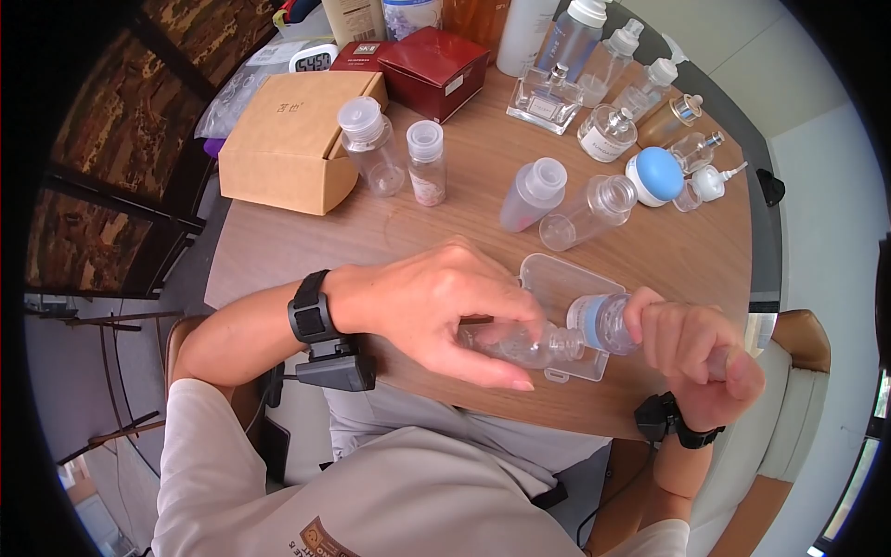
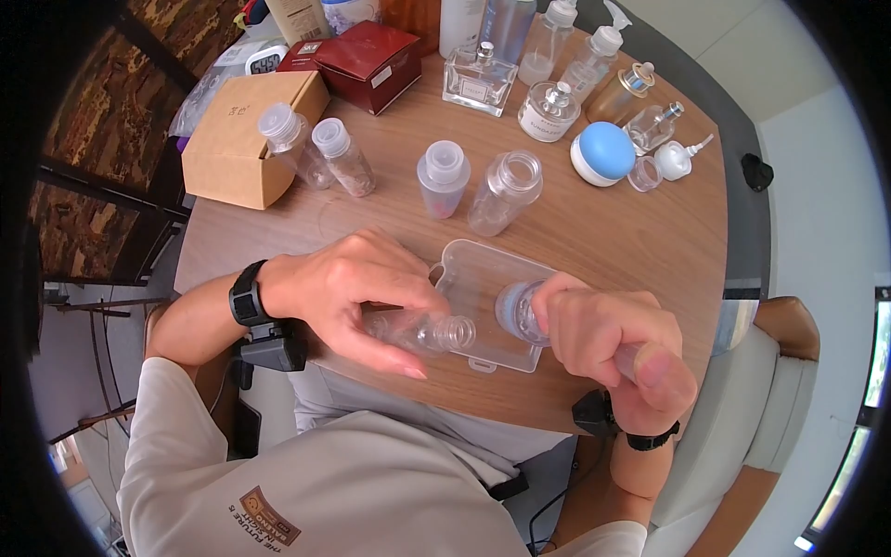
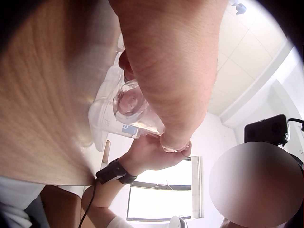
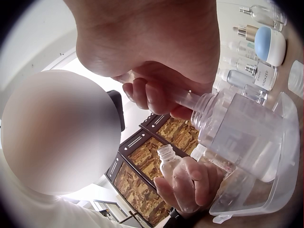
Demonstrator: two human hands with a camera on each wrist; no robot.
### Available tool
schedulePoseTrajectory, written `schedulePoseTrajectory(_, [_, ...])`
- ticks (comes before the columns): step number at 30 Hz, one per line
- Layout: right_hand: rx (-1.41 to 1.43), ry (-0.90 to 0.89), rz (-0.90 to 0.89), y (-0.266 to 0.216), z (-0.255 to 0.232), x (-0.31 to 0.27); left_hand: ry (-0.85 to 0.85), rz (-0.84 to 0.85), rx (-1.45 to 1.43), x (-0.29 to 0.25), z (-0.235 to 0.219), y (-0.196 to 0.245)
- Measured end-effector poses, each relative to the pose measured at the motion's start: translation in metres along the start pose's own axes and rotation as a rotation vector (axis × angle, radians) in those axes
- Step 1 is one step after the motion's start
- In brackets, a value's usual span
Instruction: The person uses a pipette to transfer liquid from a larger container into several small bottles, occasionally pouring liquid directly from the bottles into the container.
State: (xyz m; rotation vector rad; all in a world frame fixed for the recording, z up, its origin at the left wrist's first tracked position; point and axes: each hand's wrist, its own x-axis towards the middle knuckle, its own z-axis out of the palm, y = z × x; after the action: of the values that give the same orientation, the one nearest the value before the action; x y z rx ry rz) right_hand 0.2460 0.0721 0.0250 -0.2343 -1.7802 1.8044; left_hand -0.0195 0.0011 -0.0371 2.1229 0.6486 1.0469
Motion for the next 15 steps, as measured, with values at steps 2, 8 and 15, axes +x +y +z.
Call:
schedulePoseTrajectory(2, [0.001, 0.005, 0.002, -0.0007, 0.0008, 0.0004, 0.001, 0.002, -0.001, 0.0002, -0.0001, 0.0001])
schedulePoseTrajectory(8, [0.004, 0.003, 0.012, -0.0014, 0.0005, 0.0006, 0.004, 0.005, 0.005, 0.0004, -0.0006, 0.0007])
schedulePoseTrajectory(15, [0.004, 0.007, 0.014, -0.0008, 0.0003, -0.0004, -0.001, -0.002, -0.003, -0.0003, 0.0001, -0.0004])
